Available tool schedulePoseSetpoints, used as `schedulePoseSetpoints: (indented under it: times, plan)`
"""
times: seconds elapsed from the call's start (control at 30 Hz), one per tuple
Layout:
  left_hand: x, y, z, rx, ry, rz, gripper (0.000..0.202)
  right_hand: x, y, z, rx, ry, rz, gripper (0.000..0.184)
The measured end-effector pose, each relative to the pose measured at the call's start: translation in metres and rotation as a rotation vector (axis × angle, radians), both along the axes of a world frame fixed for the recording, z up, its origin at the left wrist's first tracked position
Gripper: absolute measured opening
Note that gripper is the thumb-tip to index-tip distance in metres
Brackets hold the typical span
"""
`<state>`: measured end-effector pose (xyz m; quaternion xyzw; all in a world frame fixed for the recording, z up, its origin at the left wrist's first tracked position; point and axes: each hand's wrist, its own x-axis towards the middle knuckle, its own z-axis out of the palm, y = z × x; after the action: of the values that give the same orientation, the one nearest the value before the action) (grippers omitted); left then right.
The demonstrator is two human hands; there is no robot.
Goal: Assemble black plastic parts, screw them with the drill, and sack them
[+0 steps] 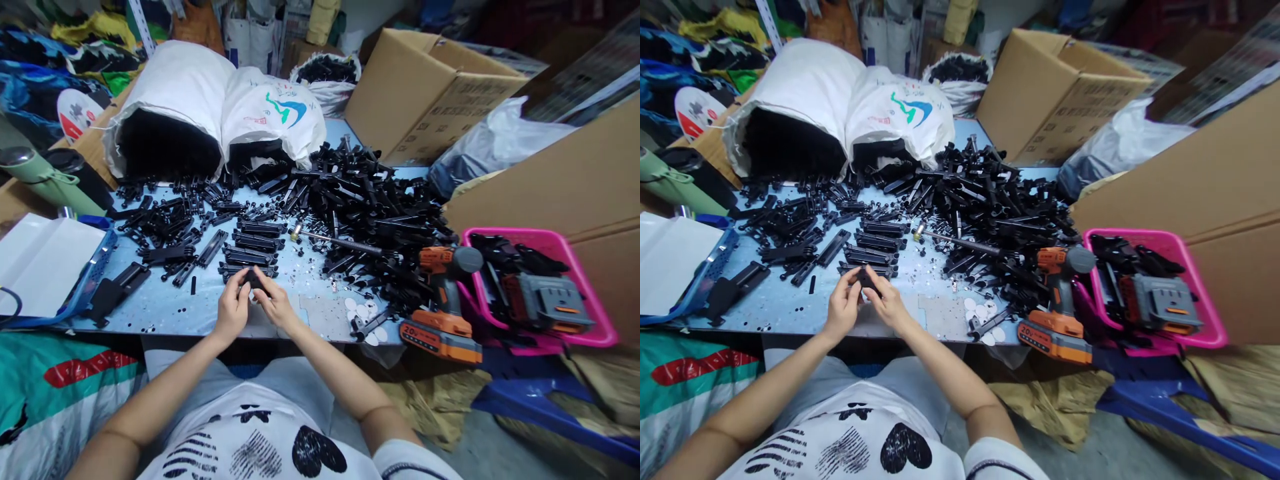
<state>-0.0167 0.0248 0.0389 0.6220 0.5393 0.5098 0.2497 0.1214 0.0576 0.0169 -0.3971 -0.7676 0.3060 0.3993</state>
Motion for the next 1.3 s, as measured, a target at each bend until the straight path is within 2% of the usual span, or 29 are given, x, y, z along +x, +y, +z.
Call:
schedulePoseSetpoints:
  times: [0.07, 0.1, 0.17, 0.23, 0.3, 0.33, 0.4, 0.5, 0.6, 0.73, 0.8, 0.83, 0.87, 0.9, 0.97, 1.0, 1.03, 1.07, 1.13, 1.2, 1.3]
  plan:
    - [0.002, -0.019, -0.021, -0.139, 0.015, 0.132, 0.043, 0.029, 0.038, 0.005, 0.005, -0.260, 0.074, 0.044]
    - [0.003, -0.027, -0.028, -0.174, 0.093, 0.173, 0.046, 0.046, 0.063, 0.010, 0.012, -0.373, 0.002, 0.041]
    - [0.002, -0.038, -0.033, -0.168, 0.339, 0.191, 0.051, 0.081, 0.116, 0.022, -0.003, -0.592, -0.308, 0.036]
    - [0.002, -0.037, -0.027, -0.088, 0.588, 0.070, 0.050, 0.112, 0.166, 0.034, -0.105, -0.781, -0.698, 0.038]
    - [0.003, -0.026, -0.020, -0.015, 0.773, -0.185, 0.046, 0.135, 0.201, 0.042, -0.191, -0.819, -0.796, 0.038]
    - [0.004, -0.019, -0.018, 0.007, 0.842, -0.305, 0.045, 0.142, 0.212, 0.043, -0.232, -0.816, -0.801, 0.037]
    - [0.005, -0.005, -0.017, 0.022, 0.947, -0.442, 0.043, 0.151, 0.221, 0.042, -0.300, -0.805, -0.783, 0.032]
    - [0.001, 0.008, -0.025, 0.028, 1.013, -0.436, 0.040, 0.155, 0.215, 0.033, -0.336, -0.647, -0.748, 0.027]
    - [-0.006, 0.009, -0.032, 0.042, 1.021, -0.386, 0.038, 0.157, 0.208, 0.032, -0.276, -0.408, -0.702, 0.029]
    - [-0.009, 0.009, -0.032, 0.011, 1.057, -0.385, 0.040, 0.160, 0.207, 0.057, -0.186, -0.251, -0.689, 0.045]
    - [-0.008, 0.011, -0.030, -0.027, 1.062, -0.391, 0.038, 0.159, 0.195, 0.073, -0.173, -0.225, -0.638, 0.045]
    - [-0.008, 0.012, -0.029, -0.051, 1.053, -0.394, 0.036, 0.156, 0.182, 0.080, -0.165, -0.251, -0.547, 0.042]
    - [-0.007, 0.014, -0.027, -0.076, 1.036, -0.401, 0.034, 0.152, 0.163, 0.084, -0.156, -0.306, -0.396, 0.037]
    - [-0.007, 0.015, -0.026, -0.101, 1.013, -0.414, 0.034, 0.146, 0.141, 0.086, -0.142, -0.390, -0.184, 0.032]
    - [-0.006, 0.018, -0.022, -0.147, 0.963, -0.463, 0.034, 0.132, 0.089, 0.080, -0.125, -0.593, 0.300, 0.031]
    - [-0.005, 0.019, -0.019, -0.164, 0.944, -0.491, 0.035, 0.125, 0.063, 0.073, -0.118, -0.690, 0.465, 0.033]
    - [-0.004, 0.020, -0.016, -0.177, 0.931, -0.518, 0.036, 0.118, 0.039, 0.064, -0.098, -0.773, 0.525, 0.035]
    - [-0.002, 0.021, -0.014, -0.187, 0.923, -0.540, 0.037, 0.113, 0.019, 0.055, -0.084, -0.847, 0.539, 0.036]
    - [0.003, 0.023, -0.008, -0.203, 0.921, -0.562, 0.041, 0.107, -0.006, 0.037, -0.067, -0.957, 0.453, 0.037]
    - [0.010, 0.024, -0.004, -0.213, 0.929, -0.566, 0.049, 0.105, -0.014, 0.026, -0.057, -1.018, 0.354, 0.037]
    - [0.016, 0.025, -0.003, -0.200, 0.940, -0.562, 0.062, 0.103, -0.015, 0.026, -0.018, -1.058, 0.274, 0.037]
